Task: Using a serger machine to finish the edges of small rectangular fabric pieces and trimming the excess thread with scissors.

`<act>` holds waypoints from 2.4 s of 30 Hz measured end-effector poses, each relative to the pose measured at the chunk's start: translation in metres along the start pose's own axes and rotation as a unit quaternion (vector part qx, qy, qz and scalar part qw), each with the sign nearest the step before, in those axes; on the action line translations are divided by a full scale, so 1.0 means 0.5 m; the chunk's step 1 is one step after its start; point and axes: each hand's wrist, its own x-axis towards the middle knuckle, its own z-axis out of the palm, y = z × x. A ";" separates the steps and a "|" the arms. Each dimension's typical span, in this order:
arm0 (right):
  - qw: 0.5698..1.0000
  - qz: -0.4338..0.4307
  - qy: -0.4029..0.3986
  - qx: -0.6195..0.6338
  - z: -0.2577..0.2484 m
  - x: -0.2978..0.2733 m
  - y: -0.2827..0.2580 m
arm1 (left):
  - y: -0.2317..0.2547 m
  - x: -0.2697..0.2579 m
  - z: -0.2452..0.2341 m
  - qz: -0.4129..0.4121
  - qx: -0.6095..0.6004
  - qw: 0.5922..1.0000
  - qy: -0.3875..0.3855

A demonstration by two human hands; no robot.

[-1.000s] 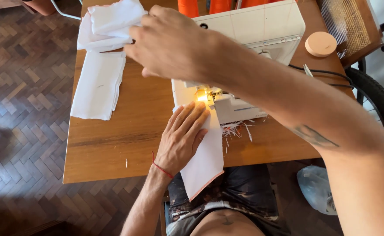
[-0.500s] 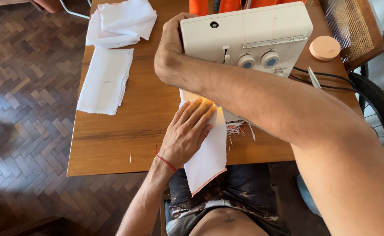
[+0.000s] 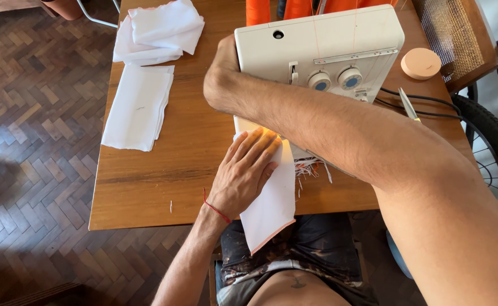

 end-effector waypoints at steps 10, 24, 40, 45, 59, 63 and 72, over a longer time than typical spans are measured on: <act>0.999 -0.015 0.045 0.010 0.008 -0.032 -0.028 | -0.006 0.000 0.000 -0.001 -0.001 1.000 -0.010; 0.438 -0.013 0.662 0.608 0.308 -0.313 -0.059 | -0.004 -0.004 -0.006 0.009 -0.087 0.996 -0.033; 0.092 -0.004 0.171 0.981 0.404 -0.338 -0.507 | 0.020 0.038 -0.017 -0.023 -0.104 0.993 -0.044; 0.089 -0.010 0.210 0.974 0.401 -0.369 -0.525 | 0.017 0.043 -0.012 -0.038 -0.105 0.993 -0.039; 0.099 -0.007 0.232 0.968 0.407 -0.374 -0.554 | -0.008 0.037 0.010 -0.044 -0.093 0.994 -0.034; 0.092 -0.012 0.228 0.969 0.411 -0.368 -0.562 | -0.008 0.037 0.011 -0.044 -0.099 0.994 -0.030; 0.098 -0.005 0.227 0.969 0.422 -0.366 -0.572 | -0.013 0.040 0.010 -0.039 -0.102 0.993 -0.035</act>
